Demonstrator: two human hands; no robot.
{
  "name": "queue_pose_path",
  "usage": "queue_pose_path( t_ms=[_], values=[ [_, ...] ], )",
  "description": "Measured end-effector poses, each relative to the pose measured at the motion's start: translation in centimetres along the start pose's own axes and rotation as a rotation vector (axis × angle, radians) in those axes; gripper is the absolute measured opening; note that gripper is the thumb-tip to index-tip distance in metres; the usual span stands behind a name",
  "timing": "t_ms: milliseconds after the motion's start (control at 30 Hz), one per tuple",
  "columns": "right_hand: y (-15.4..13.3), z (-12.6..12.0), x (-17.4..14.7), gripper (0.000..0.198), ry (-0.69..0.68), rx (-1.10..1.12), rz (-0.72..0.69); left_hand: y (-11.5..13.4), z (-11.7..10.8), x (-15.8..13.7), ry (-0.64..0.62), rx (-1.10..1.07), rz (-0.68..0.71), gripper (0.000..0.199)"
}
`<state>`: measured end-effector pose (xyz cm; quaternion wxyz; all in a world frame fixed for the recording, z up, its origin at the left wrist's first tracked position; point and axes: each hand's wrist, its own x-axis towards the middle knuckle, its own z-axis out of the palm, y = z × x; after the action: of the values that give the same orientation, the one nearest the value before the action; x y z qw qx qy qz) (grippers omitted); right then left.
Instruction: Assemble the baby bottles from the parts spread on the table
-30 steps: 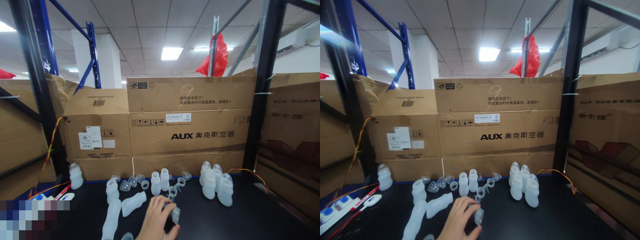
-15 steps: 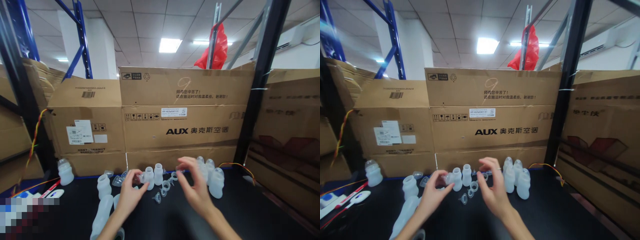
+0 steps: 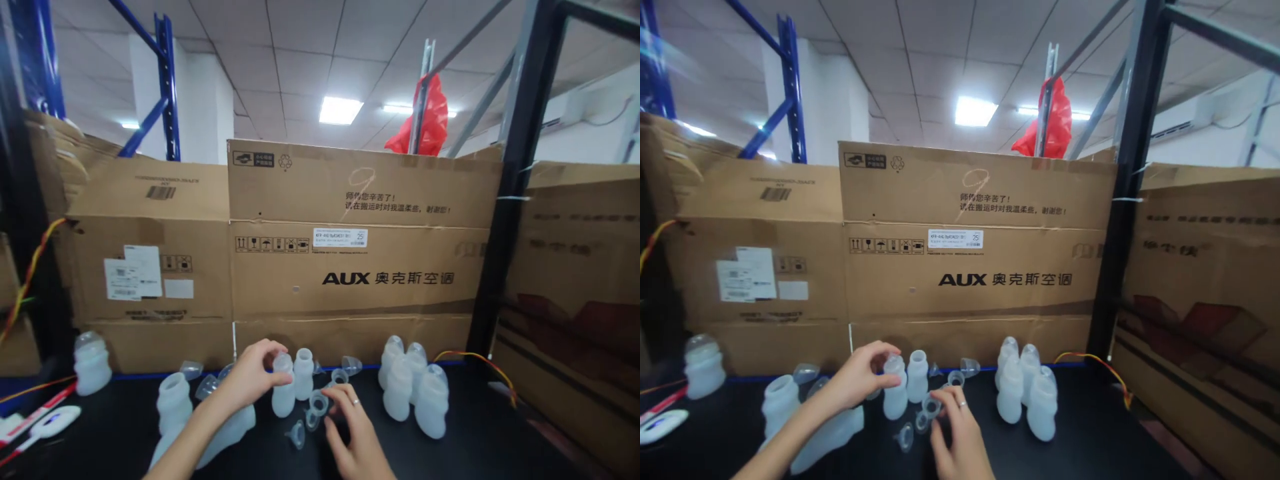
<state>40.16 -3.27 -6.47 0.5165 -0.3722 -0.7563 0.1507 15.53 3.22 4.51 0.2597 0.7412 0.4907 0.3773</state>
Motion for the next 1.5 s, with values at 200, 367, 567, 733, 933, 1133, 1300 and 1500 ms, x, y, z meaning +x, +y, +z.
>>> queue_pose_path(
  t_ms=[200,367,567,733,933,1133,1300,1500],
  values=[
    [-1.2,0.1,-0.4,0.040,-0.053,0.013,0.066,0.5,1.1,-1.5,-0.011,-0.013,-0.010,0.037],
    [-2.7,0.6,-0.7,0.045,-0.066,-0.056,0.050,0.6,1.7,-3.4,-0.011,-0.122,-0.043,0.039],
    [-4.3,1.0,-0.8,0.046,-0.077,-0.109,0.027,-1.3,0.8,-5.4,0.204,-0.124,-0.095,0.042],
    [-4.7,1.0,-0.9,0.057,-0.060,-0.132,-0.039,-2.5,0.1,-6.0,0.284,-0.492,-0.209,0.057],
    [-5.5,0.8,-0.9,0.060,-0.114,-0.040,-0.071,-1.5,-0.1,-7.3,0.185,-0.746,-0.285,0.064],
    [-6.0,1.3,-1.6,0.054,-0.069,0.265,0.062,-1.2,1.1,-8.6,0.125,-0.905,-0.297,0.062],
    [-7.2,1.8,-1.4,0.053,-0.039,0.781,0.497,-1.3,1.8,-9.2,0.099,-0.967,-0.301,0.060],
    [-8.8,1.2,-0.7,0.056,-0.124,1.115,0.746,-0.9,1.9,-9.3,0.098,-1.002,-0.296,0.064]
  ],
)
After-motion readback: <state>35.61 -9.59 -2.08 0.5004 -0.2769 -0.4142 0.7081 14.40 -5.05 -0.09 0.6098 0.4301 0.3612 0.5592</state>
